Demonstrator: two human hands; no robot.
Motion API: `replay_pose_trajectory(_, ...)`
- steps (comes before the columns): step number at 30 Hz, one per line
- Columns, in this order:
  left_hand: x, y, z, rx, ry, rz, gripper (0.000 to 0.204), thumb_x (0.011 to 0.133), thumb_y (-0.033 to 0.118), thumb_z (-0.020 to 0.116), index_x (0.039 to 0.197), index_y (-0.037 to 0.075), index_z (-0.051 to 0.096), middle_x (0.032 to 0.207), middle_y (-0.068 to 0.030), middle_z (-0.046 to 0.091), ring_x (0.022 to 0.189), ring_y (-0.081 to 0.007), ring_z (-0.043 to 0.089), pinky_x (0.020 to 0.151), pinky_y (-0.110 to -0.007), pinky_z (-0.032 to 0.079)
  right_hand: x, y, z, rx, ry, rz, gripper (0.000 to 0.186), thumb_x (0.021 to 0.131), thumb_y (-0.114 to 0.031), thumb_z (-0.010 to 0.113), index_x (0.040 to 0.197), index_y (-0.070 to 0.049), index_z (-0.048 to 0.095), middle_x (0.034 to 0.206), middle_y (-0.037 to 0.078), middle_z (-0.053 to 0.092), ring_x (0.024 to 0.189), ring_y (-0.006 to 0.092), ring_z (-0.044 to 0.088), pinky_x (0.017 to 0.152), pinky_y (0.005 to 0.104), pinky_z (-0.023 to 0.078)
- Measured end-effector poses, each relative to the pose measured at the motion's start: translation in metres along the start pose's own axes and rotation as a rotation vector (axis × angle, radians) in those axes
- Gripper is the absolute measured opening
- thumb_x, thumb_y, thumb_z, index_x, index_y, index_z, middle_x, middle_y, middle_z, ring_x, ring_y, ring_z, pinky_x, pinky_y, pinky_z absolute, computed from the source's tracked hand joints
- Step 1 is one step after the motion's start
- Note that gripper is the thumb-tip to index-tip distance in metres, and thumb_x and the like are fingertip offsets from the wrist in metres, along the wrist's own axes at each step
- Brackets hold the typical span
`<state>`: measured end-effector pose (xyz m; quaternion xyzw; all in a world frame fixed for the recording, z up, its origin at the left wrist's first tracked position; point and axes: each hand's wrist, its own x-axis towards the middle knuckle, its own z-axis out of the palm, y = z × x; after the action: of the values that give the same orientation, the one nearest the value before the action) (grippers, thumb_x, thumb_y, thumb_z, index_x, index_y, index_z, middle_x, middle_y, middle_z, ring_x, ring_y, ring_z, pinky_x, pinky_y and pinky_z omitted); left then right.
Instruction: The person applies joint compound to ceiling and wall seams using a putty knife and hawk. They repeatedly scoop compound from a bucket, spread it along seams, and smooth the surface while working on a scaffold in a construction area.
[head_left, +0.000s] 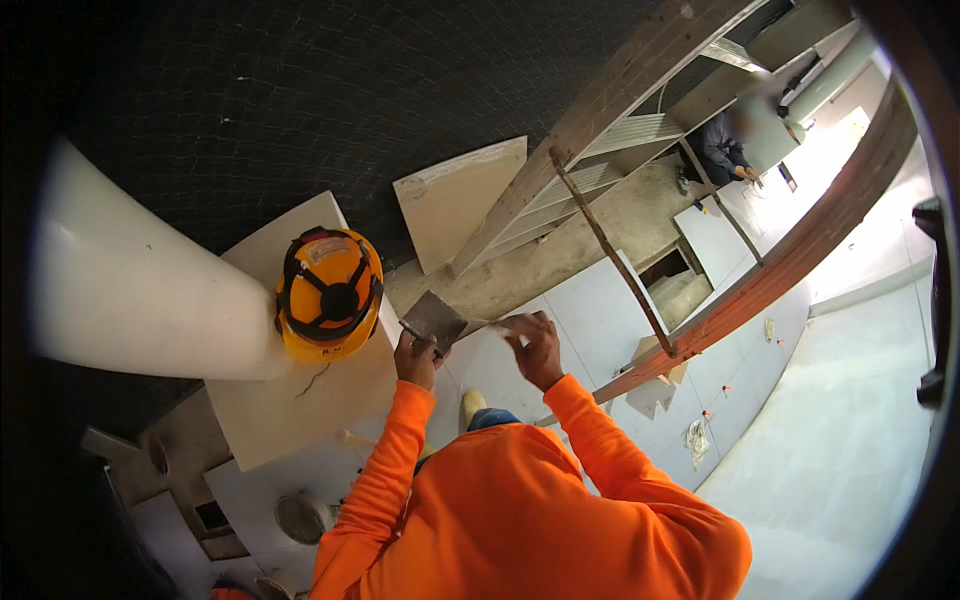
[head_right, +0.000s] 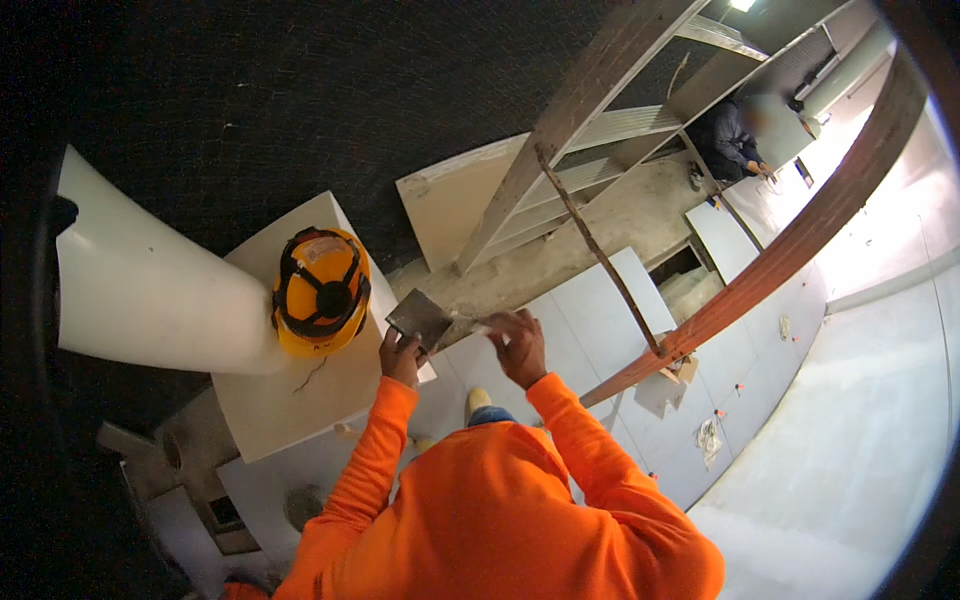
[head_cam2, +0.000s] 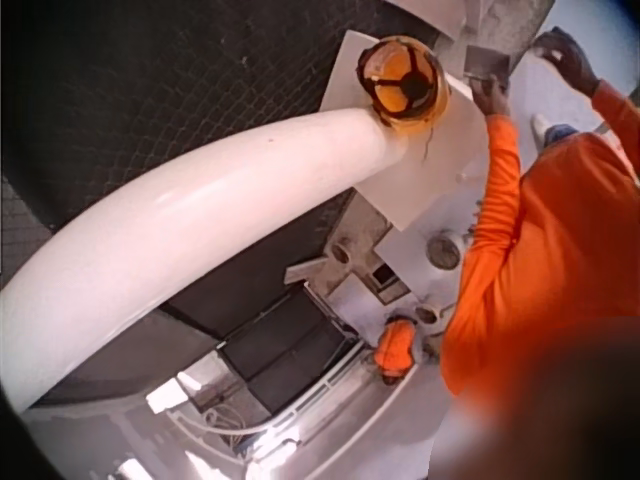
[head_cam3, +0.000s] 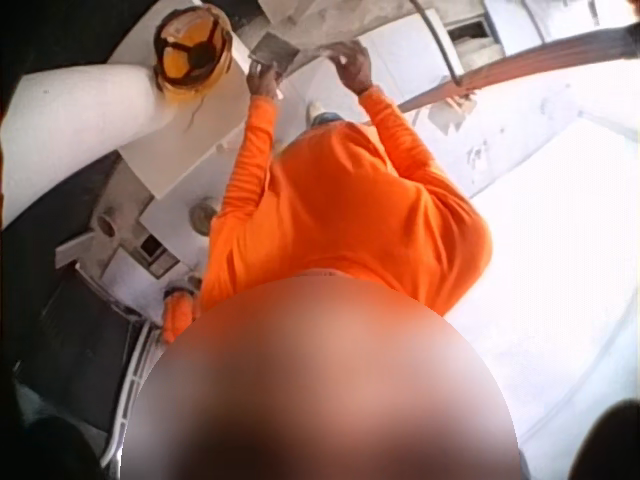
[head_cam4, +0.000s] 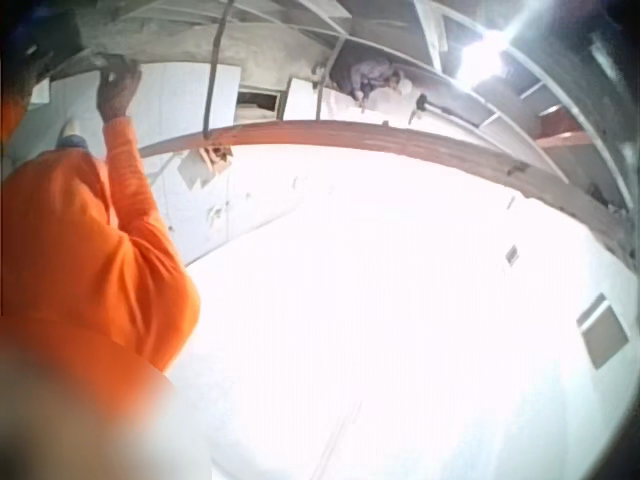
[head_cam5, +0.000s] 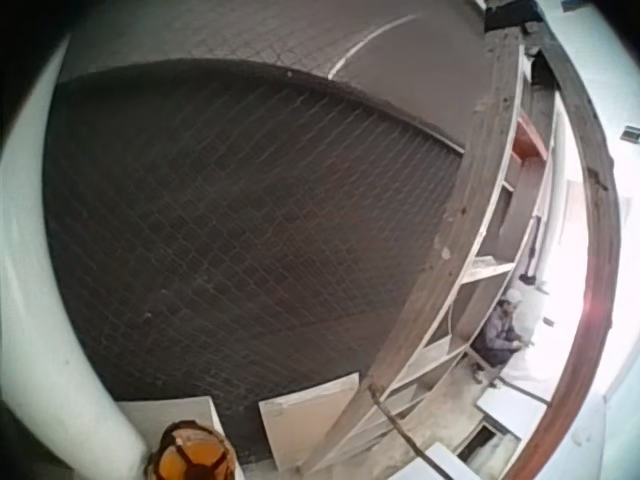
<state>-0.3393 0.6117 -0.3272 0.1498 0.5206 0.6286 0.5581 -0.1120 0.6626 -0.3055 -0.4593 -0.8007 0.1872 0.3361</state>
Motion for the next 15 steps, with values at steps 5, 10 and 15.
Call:
replay_pose_trajectory(5, 0.001, -0.009, -0.014, 0.153, -0.171, -0.148, 0.032, 0.095, 0.0, 0.059, 0.125, 0.007, 0.057, 0.11, -0.008, 0.067, 0.091, -0.0194, 0.069, 0.079, -0.039, 0.064, 0.034, -0.003, 0.025, -0.242, 0.094, -0.116, 0.025, 0.083, -0.012, 0.071, 0.106, -0.022, 0.076, 0.106, -0.002, 0.072, 0.1, 0.0227, 0.059, 0.087, 0.0386, 0.041)
replay_pose_trajectory(10, -0.001, -0.003, -0.023, 0.205, -0.13, -0.168, 0.028, 0.094, 0.002, 0.06, 0.121, 0.008, 0.06, 0.102, -0.0058, 0.068, 0.082, -0.0167, 0.069, 0.072, -0.038, 0.065, 0.069, 0.034, 0.028, 0.349, 0.205, 0.149, 0.02, 0.099, -0.02, 0.063, 0.11, -0.004, 0.068, 0.098, 0.007, 0.07, 0.087, 0.0222, 0.066, 0.081, 0.0346, 0.053)
replay_pose_trajectory(15, -0.001, 0.005, -0.016, 0.057, -0.194, -0.339, 0.03, 0.09, 0.008, 0.067, 0.12, 0.011, 0.064, 0.098, -0.0042, 0.071, 0.076, -0.0164, 0.071, 0.06, -0.029, 0.061, 0.066, 0.036, 0.028, 1.394, -0.212, 0.749, 0.034, 0.098, -0.024, 0.066, 0.124, -0.003, 0.061, 0.099, 0.0, 0.066, 0.088, 0.0101, 0.065, 0.077, 0.0311, 0.055)
